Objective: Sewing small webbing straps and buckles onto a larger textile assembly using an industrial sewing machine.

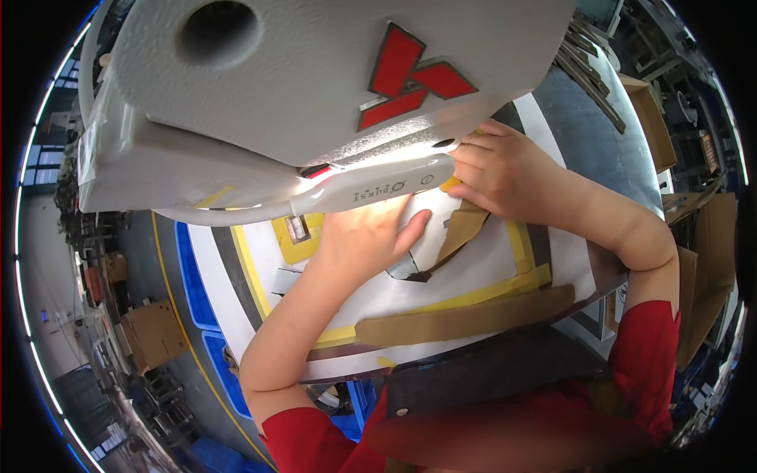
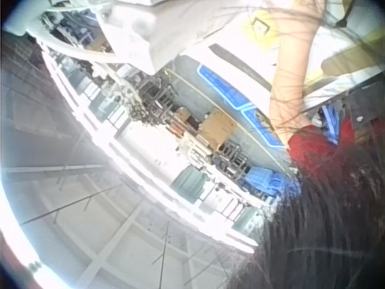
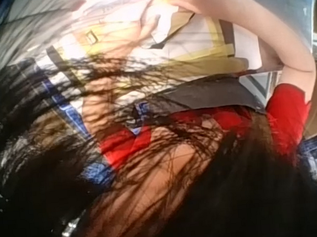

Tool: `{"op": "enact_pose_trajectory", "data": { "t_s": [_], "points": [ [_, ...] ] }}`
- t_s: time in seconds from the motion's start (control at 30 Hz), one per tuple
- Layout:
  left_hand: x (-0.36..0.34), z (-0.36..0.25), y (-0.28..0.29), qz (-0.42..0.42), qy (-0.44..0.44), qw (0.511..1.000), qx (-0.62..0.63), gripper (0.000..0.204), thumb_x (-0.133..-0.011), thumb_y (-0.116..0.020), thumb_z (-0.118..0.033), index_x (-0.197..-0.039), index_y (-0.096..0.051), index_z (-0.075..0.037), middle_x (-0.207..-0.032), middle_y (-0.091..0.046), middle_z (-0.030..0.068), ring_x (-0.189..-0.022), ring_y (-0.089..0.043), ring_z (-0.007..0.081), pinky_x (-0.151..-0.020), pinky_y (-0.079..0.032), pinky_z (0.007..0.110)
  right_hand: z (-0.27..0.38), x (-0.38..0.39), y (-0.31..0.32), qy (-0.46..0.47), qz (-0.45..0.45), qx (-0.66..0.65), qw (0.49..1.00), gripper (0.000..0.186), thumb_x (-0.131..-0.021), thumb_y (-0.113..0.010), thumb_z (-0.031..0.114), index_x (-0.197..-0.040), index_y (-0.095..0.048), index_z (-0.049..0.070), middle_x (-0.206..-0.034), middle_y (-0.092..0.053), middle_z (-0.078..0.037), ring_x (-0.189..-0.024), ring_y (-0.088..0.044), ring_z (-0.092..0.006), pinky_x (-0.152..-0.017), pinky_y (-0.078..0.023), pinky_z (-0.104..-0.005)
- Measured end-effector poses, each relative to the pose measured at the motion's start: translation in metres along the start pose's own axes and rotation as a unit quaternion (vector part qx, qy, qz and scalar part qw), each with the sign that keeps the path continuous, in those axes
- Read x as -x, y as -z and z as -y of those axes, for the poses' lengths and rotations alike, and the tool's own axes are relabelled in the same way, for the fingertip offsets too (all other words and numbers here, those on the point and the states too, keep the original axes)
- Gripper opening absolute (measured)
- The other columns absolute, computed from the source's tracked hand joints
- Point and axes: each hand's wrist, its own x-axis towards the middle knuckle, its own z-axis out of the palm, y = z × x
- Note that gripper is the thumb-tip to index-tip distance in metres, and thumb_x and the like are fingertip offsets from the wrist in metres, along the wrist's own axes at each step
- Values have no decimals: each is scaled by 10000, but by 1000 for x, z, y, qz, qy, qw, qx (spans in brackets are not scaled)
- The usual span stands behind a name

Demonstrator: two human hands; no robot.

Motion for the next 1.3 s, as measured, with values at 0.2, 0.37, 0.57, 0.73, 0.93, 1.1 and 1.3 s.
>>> {"op": "enact_pose_trajectory", "data": {
  "t_s": [0.2, 0.37, 0.57, 0.73, 0.93, 1.1, 1.3],
  "points": [
    [-1, 9, 0, -20, 1, 1000, 9, 319, -766, -688, -285, -1021, -667, -94, -912, -653, 76, -802, -630, 241, -688, -502, 357, -3, -6, 3, 15, -10, 4, 1000, 325, -793, -679, 204, -1016, -623, -26, -1064, -628, -139, -1040, -591, -238, -1039, -363, -411],
    [-9, 15, 3, -7, 49, 995, 85, 219, -797, -661, -256, -935, -692, -89, -726, -648, 86, -639, -621, 248, -572, -492, 354, -12, -13, 4, 13, -24, 18, 999, 280, -796, -673, 196, -985, -626, -5, -1028, -631, -95, -995, -597, -212, -1042, -356, -396],
    [-11, 17, 0, -21, 69, 989, 132, 157, -804, -645, -210, -892, -698, -91, -718, -657, 96, -622, -613, 275, -565, -484, 369, -13, -8, 0, -4, -33, 10, 999, 280, -798, -675, 197, -1001, -622, 12, -1014, -624, -78, -993, -592, -190, -1052, -341, -402],
    [-2, 21, -9, -84, 138, 979, 121, 119, -766, -655, -133, -814, -674, -26, -722, -645, 147, -647, -608, 306, -575, -476, 376, 2, 6, 16, -7, -83, -47, 995, 228, -785, -642, 164, -969, -623, 31, -934, -606, -64, -916, -584, -227, -948, -416, -413],
    [-10, 15, -5, -76, 211, 965, 133, 113, -741, -664, -93, -798, -647, 4, -731, -632, 161, -677, -604, 322, -599, -472, 387, 81, 42, 27, 151, 50, -77, 984, 198, -683, -613, 101, -872, -615, 44, -756, -531, -44, -707, -540, -184, -855, -456, -384],
    [-1, 9, -11, -50, 204, 967, 143, 150, -766, -669, -105, -858, -612, -1, -766, -614, 132, -705, -592, 286, -647, -470, 366, 107, 40, 33, 206, 203, 6, 957, 112, -689, -573, 151, -716, -611, 50, -695, -497, -37, -666, -527, -175, -834, -446, -343],
    [12, -20, 23, -32, 254, 936, 241, 113, -800, -634, -54, -872, -556, -16, -771, -556, 85, -710, -548, 236, -676, -452, 328, 124, 25, 30, 248, 171, 105, 948, 71, -702, -612, 155, -678, -648, 99, -641, -534, -17, -644, -556, -167, -741, -414, -325]
  ]
}}
